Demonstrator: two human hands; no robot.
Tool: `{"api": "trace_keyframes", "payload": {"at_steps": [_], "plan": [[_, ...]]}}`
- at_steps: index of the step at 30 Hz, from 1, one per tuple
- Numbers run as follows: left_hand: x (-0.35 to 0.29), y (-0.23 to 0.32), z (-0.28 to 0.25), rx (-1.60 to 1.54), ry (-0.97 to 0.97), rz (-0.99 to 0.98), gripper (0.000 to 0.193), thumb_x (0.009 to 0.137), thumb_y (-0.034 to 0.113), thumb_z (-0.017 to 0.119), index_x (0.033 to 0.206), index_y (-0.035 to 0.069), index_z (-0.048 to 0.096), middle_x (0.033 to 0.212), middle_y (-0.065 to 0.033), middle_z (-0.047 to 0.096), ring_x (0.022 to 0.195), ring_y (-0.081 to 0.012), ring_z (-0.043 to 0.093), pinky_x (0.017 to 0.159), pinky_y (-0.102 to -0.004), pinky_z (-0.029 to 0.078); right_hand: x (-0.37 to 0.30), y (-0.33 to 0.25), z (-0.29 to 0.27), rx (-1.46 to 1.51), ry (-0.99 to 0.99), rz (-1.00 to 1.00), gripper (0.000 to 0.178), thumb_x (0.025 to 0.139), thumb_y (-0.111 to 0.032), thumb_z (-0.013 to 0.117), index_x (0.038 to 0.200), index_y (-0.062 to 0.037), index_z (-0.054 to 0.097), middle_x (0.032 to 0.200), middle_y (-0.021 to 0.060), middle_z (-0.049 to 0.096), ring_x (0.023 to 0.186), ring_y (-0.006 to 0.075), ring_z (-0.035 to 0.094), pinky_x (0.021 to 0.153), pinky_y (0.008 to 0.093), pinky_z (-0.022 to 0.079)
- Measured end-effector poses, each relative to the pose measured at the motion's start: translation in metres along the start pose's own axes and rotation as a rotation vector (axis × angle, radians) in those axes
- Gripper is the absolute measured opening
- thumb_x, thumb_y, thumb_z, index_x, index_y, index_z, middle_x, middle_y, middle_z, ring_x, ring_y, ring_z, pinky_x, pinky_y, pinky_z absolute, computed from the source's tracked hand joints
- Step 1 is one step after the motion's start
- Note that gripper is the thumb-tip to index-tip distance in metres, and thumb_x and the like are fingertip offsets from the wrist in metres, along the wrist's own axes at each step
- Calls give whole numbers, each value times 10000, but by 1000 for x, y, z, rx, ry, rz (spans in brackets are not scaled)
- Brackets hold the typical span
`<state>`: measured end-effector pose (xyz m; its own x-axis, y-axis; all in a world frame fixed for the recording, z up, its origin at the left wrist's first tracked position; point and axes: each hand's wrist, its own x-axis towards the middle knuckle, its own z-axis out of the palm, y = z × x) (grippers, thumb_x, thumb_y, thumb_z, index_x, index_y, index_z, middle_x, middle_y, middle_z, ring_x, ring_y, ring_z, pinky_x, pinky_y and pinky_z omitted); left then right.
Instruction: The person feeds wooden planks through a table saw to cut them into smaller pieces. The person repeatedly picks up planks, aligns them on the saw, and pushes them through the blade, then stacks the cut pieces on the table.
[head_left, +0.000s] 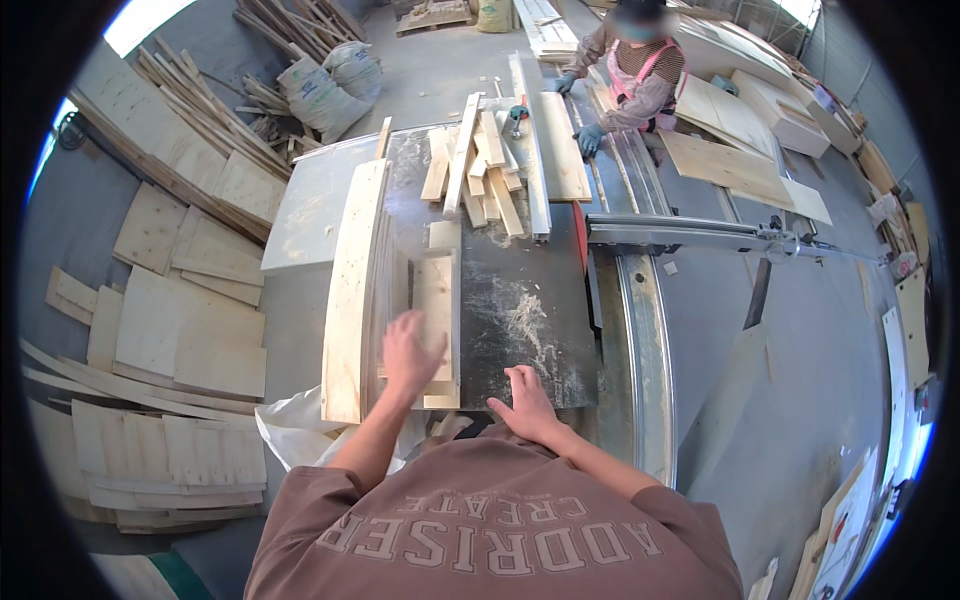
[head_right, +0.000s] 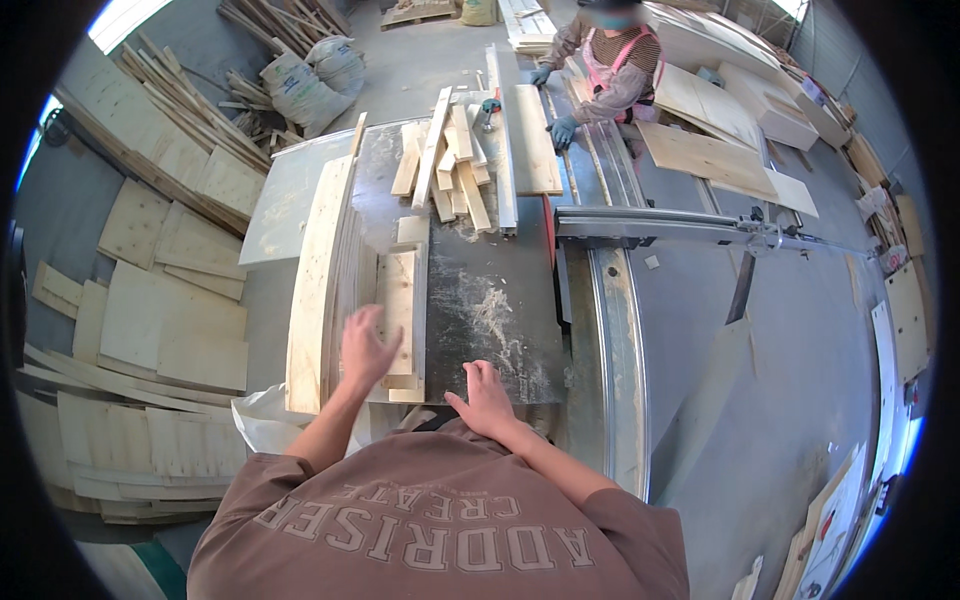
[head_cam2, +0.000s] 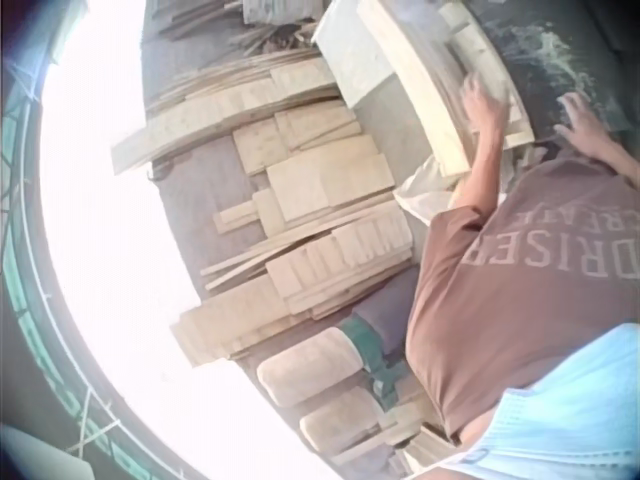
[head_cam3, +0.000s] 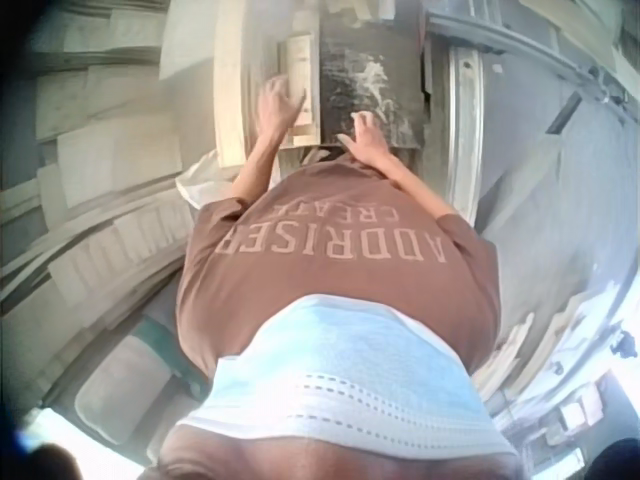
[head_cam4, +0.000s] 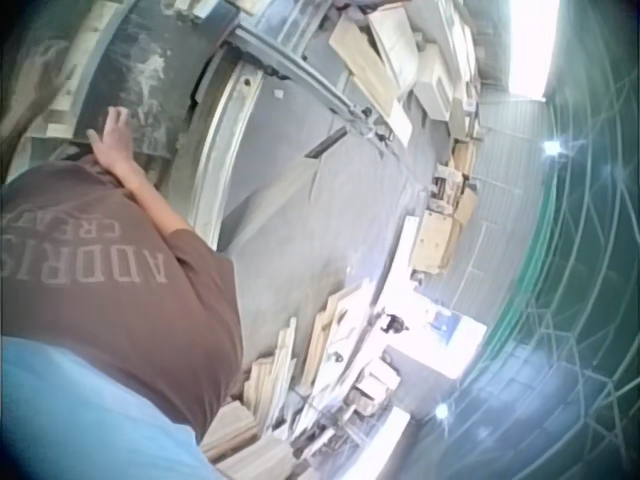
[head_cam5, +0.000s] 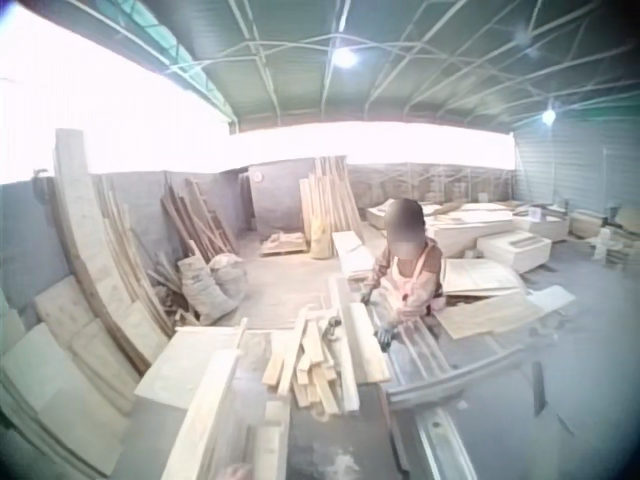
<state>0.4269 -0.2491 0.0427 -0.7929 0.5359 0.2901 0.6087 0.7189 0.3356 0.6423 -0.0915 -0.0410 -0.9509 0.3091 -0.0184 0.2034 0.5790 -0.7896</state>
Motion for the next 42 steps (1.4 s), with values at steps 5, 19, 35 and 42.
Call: {"api": "trace_keyframes", "payload": {"at_steps": [5, 19, 35, 42], "plan": [[-24, 28, 27, 69, -366, -131, 511, 906, 444, 804, 1135, -11, 757, 1279, -195, 722, 1242, -415, 654, 1002, -524, 564, -4, 2, -7, -7, 39, 31, 757, 1005, -412, 740, 1509, 86, 474, 1464, 239, 464, 1388, 435, 488, 1188, 497, 440], [7, 26, 35, 232, -544, -69, 586, 906, 519, 788, 953, -64, 800, 1040, -274, 778, 943, -454, 774, 834, -517, 620, 2, 13, -14, -8, 103, 75, 729, 977, -352, 773, 1493, 70, 478, 1448, 245, 467, 1344, 449, 509, 1169, 501, 443], [41, 34, 40, 253, -590, -59, 601, 901, 512, 789, 1031, -75, 780, 1140, -277, 751, 987, -446, 765, 869, -514, 619, 39, 24, -32, -9, 36, 90, 728, 963, -324, 789, 1500, 51, 471, 1453, 249, 459, 1355, 449, 510, 1165, 504, 449], [57, 41, 44, 266, -611, -62, 592, 894, 481, 811, 1068, -83, 763, 1158, -272, 740, 1009, -439, 761, 876, -508, 619, 57, 30, -45, 1, -2, 116, 729, 959, -326, 792, 1495, 53, 475, 1438, 239, 468, 1347, 438, 513, 1173, 497, 438]]}}
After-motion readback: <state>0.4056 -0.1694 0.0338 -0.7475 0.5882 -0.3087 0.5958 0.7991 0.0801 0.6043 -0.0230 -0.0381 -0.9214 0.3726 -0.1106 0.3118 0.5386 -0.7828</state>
